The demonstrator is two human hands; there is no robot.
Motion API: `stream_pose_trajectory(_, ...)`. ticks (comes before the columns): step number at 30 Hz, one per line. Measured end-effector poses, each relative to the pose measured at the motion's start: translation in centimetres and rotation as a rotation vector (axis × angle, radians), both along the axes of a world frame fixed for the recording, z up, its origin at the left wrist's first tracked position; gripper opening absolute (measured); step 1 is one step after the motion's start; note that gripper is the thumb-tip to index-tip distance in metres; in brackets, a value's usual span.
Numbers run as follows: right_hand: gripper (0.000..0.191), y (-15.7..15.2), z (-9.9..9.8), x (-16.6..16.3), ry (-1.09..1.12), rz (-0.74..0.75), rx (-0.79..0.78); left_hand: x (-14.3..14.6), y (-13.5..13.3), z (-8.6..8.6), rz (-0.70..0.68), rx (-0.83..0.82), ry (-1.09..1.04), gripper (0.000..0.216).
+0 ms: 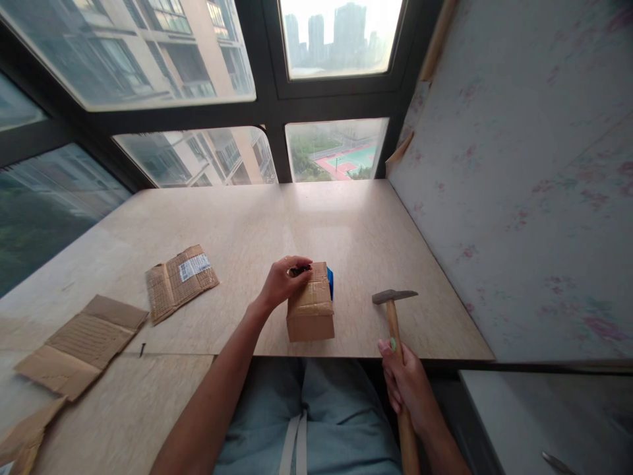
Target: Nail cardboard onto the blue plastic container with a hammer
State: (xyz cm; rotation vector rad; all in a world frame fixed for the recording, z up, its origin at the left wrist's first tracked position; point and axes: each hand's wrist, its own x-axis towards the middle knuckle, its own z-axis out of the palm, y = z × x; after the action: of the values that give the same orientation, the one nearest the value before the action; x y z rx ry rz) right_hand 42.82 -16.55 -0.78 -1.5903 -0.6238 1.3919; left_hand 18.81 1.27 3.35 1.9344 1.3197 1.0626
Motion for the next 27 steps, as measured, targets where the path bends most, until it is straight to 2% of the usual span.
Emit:
stream_pose_trajectory(8,0.052,0.3,0.8,0.0,0.022,0.026,-0.003,-0.4,0.2,-0.2,-0.036,-0.017,-0.033,0.023)
stream_pose_trajectory(12,0.053,0.9,2.7,0.1,0.088,0.059,0.030,-0.5,0.3,-0.6,-0.041,-0.023,-0.057,0.024)
stream_pose_trajectory(15,0.052,2.3,5.4,0.2,0.091,0.176,0.081,-0.6,0.4,-0.8,-0.054,-0.032,-0.070,0.025)
stream_pose_trajectory(21,0.046,6.8,10.5,-0.1,-0.030,0.554,0.070,-0.6,0.5,-0.8,-0.077,-0.066,-0.112,0.026)
stream_pose_trajectory(24,0.042,8.4,11.6,-0.8,-0.129,0.630,0.062,-0.5,0.5,-0.9,-0.079,-0.062,-0.136,0.026)
stream_pose_trajectory(27,0.039,9.3,11.6,-1.5,-0.147,0.630,0.053,-0.5,0.5,-1.1,-0.080,-0.054,-0.154,0.024)
